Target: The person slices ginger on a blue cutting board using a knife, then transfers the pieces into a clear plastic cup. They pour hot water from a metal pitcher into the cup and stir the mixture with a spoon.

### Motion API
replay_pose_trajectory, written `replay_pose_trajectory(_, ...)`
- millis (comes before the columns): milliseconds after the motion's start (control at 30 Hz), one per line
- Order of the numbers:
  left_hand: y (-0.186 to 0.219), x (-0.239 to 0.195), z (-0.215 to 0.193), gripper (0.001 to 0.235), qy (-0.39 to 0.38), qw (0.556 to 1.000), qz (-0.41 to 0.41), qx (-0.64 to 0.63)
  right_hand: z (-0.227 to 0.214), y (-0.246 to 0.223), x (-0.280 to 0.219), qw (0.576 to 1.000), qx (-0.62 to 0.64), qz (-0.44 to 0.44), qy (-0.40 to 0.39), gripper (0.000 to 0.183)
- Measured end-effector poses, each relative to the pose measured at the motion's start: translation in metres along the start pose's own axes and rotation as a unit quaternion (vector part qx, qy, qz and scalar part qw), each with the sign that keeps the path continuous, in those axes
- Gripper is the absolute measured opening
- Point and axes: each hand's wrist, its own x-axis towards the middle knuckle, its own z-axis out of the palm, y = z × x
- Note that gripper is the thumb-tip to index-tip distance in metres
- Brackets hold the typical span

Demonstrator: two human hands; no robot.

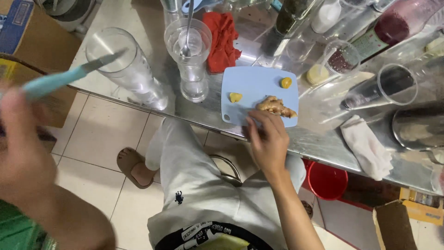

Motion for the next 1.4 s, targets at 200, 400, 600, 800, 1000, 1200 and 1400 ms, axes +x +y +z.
replay_pose_trajectory(200, 0.084, -0.048, 0.076, 0.01, 0.227, 0.821, -0.308, -0.424, 0.013, -0.005, 0.003, 0.999, 0.024, 0.043, -0.011, 0.01)
replay_pose_trajectory(400, 0.15, -0.063, 0.111, 0.027, -0.037, 0.524, -0.435, -0.731, 0.042, 0.011, 0.014, 0.999, -0.037, 0.017, -0.021, 0.028)
replay_pose_trajectory(600, 0.151, -0.046, 0.12, 0.038, -0.292, 0.553, -0.471, -0.622, 0.05, 0.012, 0.019, 0.998, -0.041, 0.04, -0.016, 0.019)
replay_pose_trajectory(800, 0.152, -0.045, 0.14, 0.027, -0.229, 0.711, -0.35, -0.565, 0.047, 0.0, 0.028, 0.998, -0.053, 0.032, 0.009, 0.042)
replay_pose_trajectory(1000, 0.159, -0.039, 0.14, 0.032, -0.199, 0.806, -0.301, -0.47, 0.046, 0.008, 0.027, 0.996, -0.081, -0.024, 0.001, 0.02)
replay_pose_trajectory(1200, 0.165, -0.036, 0.139, 0.033, -0.21, 0.825, -0.289, -0.438, 0.035, 0.011, 0.02, 0.993, -0.116, 0.004, 0.035, 0.043)
replay_pose_trajectory(1400, 0.174, -0.01, 0.132, 0.042, -0.183, 0.887, -0.239, -0.351, 0.036, 0.013, 0.031, 0.998, -0.043, -0.019, 0.031, 0.021)
